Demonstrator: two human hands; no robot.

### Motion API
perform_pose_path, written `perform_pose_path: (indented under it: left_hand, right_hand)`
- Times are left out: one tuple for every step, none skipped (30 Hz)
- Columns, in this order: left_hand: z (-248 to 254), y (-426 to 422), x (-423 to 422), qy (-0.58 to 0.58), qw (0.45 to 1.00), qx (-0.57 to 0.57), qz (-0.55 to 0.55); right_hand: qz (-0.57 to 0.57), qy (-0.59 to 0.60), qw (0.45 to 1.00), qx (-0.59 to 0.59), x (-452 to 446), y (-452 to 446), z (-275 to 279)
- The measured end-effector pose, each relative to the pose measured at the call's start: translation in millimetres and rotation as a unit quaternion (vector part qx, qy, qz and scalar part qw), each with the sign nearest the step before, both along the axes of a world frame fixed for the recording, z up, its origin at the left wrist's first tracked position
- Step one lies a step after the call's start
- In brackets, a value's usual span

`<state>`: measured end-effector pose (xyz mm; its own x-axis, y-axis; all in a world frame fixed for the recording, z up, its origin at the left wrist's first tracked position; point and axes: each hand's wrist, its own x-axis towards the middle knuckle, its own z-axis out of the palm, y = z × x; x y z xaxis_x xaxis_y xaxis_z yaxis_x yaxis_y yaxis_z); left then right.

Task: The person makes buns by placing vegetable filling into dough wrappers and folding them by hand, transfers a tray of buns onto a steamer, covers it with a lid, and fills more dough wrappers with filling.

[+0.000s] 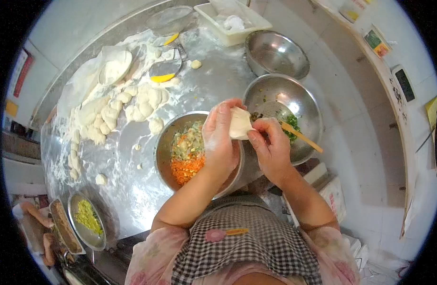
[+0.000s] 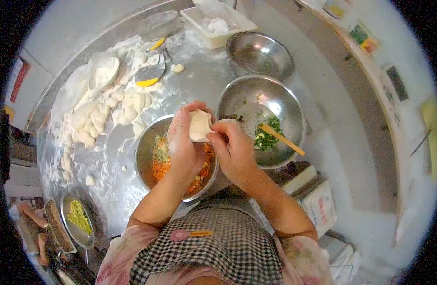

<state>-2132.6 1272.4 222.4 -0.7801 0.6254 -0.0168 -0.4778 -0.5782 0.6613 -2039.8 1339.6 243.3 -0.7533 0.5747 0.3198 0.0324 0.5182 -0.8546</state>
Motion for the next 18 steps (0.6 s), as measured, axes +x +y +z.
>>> perform_pose_path:
  left_hand:
    - [-0.1,-1.9,0.0,0.016,1.000,-0.003,-0.010]
    - [1.4,-5.6,0.4,-0.008,0.999,-0.016,-0.032]
    - [3.5,-9.8,1.7,-0.030,0.997,-0.025,-0.062]
    - [5.8,-10.3,3.9,-0.051,0.993,-0.029,-0.103]
    - [5.5,-12.9,6.6,-0.083,0.984,-0.036,-0.152]
    - [-0.1,-13.6,8.6,-0.087,0.978,-0.058,-0.180]
    - [12.0,-12.1,17.7,-0.145,0.965,-0.067,-0.209]
    - [12.0,-10.9,23.9,-0.111,0.969,-0.082,-0.205]
    - [3.3,-9.3,27.8,-0.145,0.961,-0.080,-0.221]
    - [4.9,-7.2,35.9,-0.125,0.960,-0.095,-0.232]
    - [1.3,-4.4,44.8,-0.129,0.952,-0.093,-0.262]
    - [-4.0,-1.2,52.5,-0.134,0.943,-0.093,-0.289]
    - [-4.6,3.8,59.6,-0.137,0.935,-0.094,-0.313]
    - [0.1,11.2,72.0,-0.150,0.928,-0.120,-0.319]
    - [-0.2,17.7,79.8,-0.151,0.921,-0.117,-0.340]
    - [-1.1,22.3,87.9,-0.153,0.914,-0.114,-0.358]
    - [-1.9,26.6,95.7,-0.155,0.907,-0.112,-0.375]
    - [-2.1,31.0,102.6,-0.123,0.905,-0.135,-0.385]
  right_hand:
    - [0.025,-0.021,0.997,0.067,0.7,2.5,6.9]
    - [0.048,-0.042,0.989,0.134,2.0,6.1,13.4]
    - [0.063,-0.064,0.975,0.204,6.1,11.8,21.2]
    - [0.094,-0.119,0.948,0.279,8.7,16.4,30.7]
    - [0.094,-0.100,0.947,0.289,12.6,18.3,33.0]
    - [0.090,-0.085,0.945,0.302,17.7,21.1,35.3]
    - [0.131,-0.135,0.949,0.253,27.4,23.0,46.3]
    - [0.114,-0.072,0.947,0.290,34.5,25.6,29.8]
    - [0.127,-0.076,0.932,0.331,41.1,26.8,25.0]
    - [0.147,-0.079,0.914,0.369,49.7,28.9,23.4]
    - [0.148,-0.091,0.910,0.375,62.1,31.5,23.9]
    - [0.153,-0.101,0.907,0.380,72.5,33.6,24.6]
    - [0.159,-0.110,0.903,0.384,82.8,35.9,25.8]
    - [0.159,-0.103,0.908,0.374,94.3,39.7,26.7]
    - [0.159,-0.100,0.910,0.369,104.3,44.5,21.3]
    - [0.160,-0.097,0.912,0.364,114.8,50.1,14.8]
    - [0.164,-0.093,0.914,0.360,125.7,55.8,13.0]
    - [0.164,-0.144,0.911,0.349,135.9,61.5,25.9]
